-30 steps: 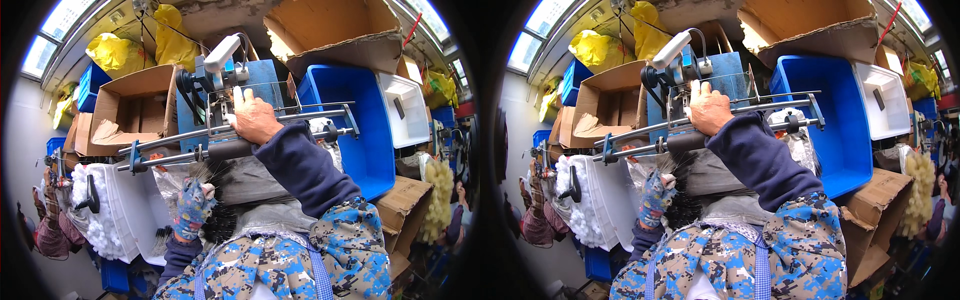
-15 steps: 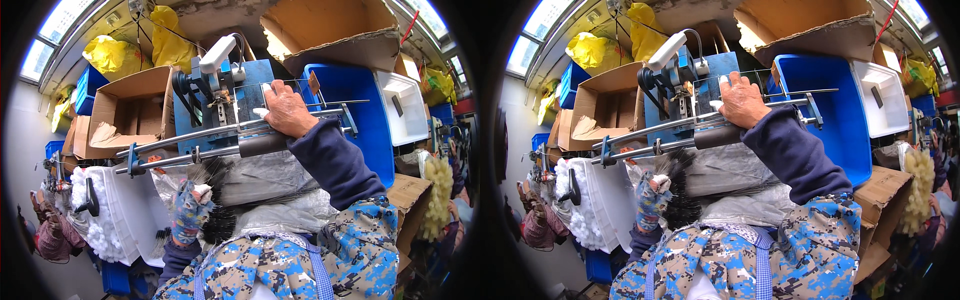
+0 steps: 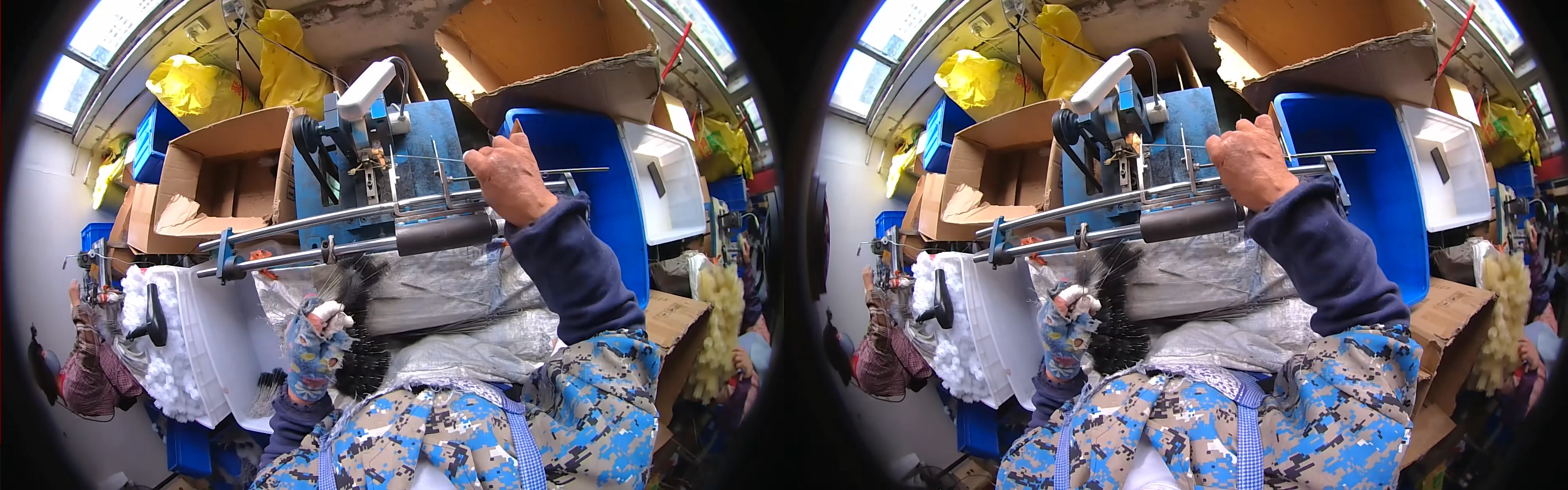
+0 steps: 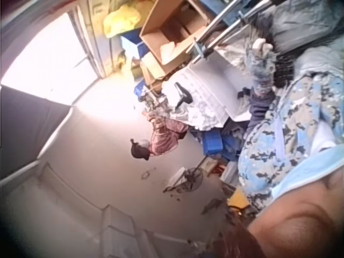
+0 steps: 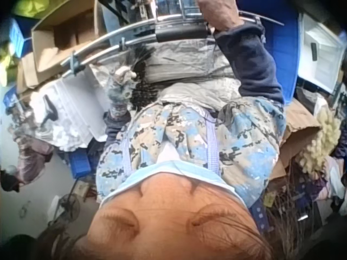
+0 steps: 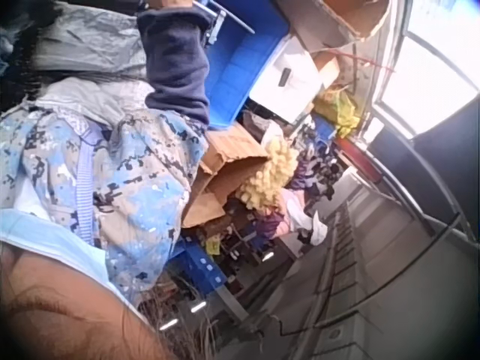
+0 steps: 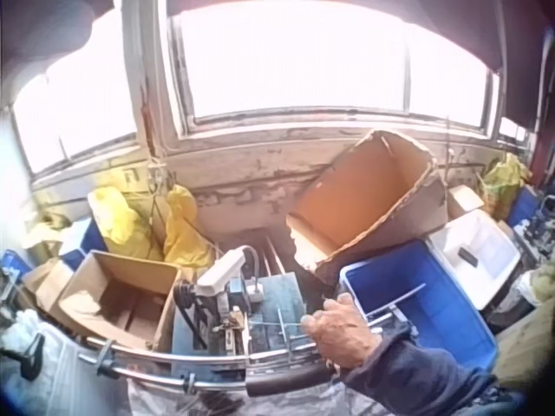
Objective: The person operates a blue industrial machine, repeatedly feeding thin black rods into a processing mechanism. They use their right hand to guide the rods and their left hand to manage the output, which appears to be a bundle of bristles or fibers. The person wears a patterned jacket and gloves during the process.
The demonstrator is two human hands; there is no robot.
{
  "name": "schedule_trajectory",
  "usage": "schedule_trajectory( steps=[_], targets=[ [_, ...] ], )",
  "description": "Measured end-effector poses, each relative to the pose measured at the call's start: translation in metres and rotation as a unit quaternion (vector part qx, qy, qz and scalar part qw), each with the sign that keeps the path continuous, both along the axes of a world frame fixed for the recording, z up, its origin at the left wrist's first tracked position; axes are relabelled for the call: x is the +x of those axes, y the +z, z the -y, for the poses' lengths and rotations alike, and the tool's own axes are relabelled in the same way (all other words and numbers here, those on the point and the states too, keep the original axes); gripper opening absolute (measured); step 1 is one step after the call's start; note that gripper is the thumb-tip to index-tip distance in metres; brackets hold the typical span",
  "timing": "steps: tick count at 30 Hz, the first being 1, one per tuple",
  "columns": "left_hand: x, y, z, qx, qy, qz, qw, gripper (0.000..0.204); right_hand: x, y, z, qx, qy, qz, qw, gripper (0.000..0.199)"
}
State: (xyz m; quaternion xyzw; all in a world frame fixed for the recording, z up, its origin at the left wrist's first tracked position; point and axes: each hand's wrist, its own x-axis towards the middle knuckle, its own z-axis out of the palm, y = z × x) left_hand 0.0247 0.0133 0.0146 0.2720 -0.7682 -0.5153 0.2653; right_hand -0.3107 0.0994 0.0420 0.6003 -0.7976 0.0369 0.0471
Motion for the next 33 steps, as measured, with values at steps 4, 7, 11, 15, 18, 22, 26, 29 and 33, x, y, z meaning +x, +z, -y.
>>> schedule_trajectory(
  steps=[4, 7, 11, 15, 18, 22, 26, 29, 33],
  targets=[
    [-0.003, -0.002, -0.001, 0.071, 0.029, -0.002, 0.997, 0.018, 0.054, 0.014, -0.068, -0.032, 0.083, 0.16, 0.983, 0.009],
    [-0.012, -0.002, -0.004, 0.056, -0.011, 0.022, 0.998, 0.019, 0.088, 0.007, -0.072, -0.006, 0.161, 0.287, 0.944, 0.028],
    [-0.026, 0.012, -0.005, -0.163, -0.125, 0.051, 0.977, 0.024, 0.122, 0.012, -0.02, -0.256, 0.204, 0.439, 0.837, 0.029],
    [-0.02, 0.014, -0.008, -0.038, -0.052, -0.003, 0.998, 0.021, 0.137, 0.028, 0.001, -0.293, 0.235, 0.641, 0.669, 0.018],
    [-0.002, 0.011, -0.008, 0.11, -0.049, 0.014, 0.993, 0.018, 0.116, 0.05, -0.005, -0.321, 0.138, 0.782, 0.516, 0.017],
    [-0.005, -0.006, 0.019, -0.161, -0.06, 0.105, 0.98, 0.018, 0.038, 0.065, -0.018, -0.419, 0.12, 0.712, 0.55, 0.025],
    [0.007, -0.048, 0.037, -0.325, -0.11, 0.352, 0.871, 0.042, 0.014, 0.035, 0.021, -0.304, 0.065, 0.333, 0.89, 0.012],
    [0.01, -0.065, 0.037, -0.38, -0.108, 0.398, 0.828, 0.06, 0.013, -0.002, 0.064, -0.116, 0.033, -0.05, 0.991, 0.012],
    [0.013, -0.058, 0.037, -0.354, -0.1, 0.363, 0.856, 0.049, 0.006, -0.036, 0.085, -0.056, -0.032, 0.037, 0.997, 0.015]
  ],
)
